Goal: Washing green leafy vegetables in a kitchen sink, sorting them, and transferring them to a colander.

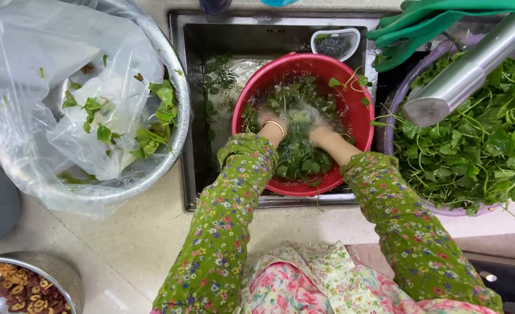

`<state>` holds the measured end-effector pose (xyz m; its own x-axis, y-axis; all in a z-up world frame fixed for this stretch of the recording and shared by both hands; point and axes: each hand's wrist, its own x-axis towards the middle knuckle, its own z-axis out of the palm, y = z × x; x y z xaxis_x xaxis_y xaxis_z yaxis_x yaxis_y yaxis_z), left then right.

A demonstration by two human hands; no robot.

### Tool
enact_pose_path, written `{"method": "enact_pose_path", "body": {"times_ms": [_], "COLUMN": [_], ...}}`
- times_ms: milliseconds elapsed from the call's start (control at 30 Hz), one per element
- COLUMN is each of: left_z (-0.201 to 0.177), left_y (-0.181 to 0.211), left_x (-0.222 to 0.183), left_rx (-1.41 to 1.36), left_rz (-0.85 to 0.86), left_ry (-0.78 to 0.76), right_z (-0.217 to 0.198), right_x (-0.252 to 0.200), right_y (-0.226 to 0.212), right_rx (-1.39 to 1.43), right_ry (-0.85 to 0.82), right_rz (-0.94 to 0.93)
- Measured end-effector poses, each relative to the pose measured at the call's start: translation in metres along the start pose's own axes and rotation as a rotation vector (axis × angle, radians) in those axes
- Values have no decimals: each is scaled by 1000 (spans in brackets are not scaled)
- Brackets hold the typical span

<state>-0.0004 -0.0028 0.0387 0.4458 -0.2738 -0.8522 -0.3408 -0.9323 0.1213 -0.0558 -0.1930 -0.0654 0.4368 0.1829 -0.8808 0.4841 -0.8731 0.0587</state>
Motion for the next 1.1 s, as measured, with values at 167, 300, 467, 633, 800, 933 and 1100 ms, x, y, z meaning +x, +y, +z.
{"method": "enact_pose_path", "body": {"times_ms": [167, 300, 467, 633, 800, 933, 1100], "left_z": [3, -19, -32, 12, 112, 102, 26], "left_y": [-5, -17, -29, -12, 12, -2, -24], "left_x": [-32, -87, -149, -101, 81, 79, -57], "left_rx": [-191, -433, -228, -28, 96, -227, -624], "left_rz": [-15, 247, 170, 90, 17, 19, 109], "left_ry": [131, 252, 293, -132, -150, 51, 295], "right_z": [-51, -78, -129, -135, -24, 83, -47], "right_x": [-103, -196, -253, -218, -54, 89, -130], "right_y": [-1, 9, -14, -61, -50, -6, -26], "right_rx": [728, 1178, 1180, 567, 257, -76, 1551], "right_ry": [527, 697, 500, -42, -155, 86, 592], "right_rz": [2, -202, -141, 13, 78, -74, -139]}}
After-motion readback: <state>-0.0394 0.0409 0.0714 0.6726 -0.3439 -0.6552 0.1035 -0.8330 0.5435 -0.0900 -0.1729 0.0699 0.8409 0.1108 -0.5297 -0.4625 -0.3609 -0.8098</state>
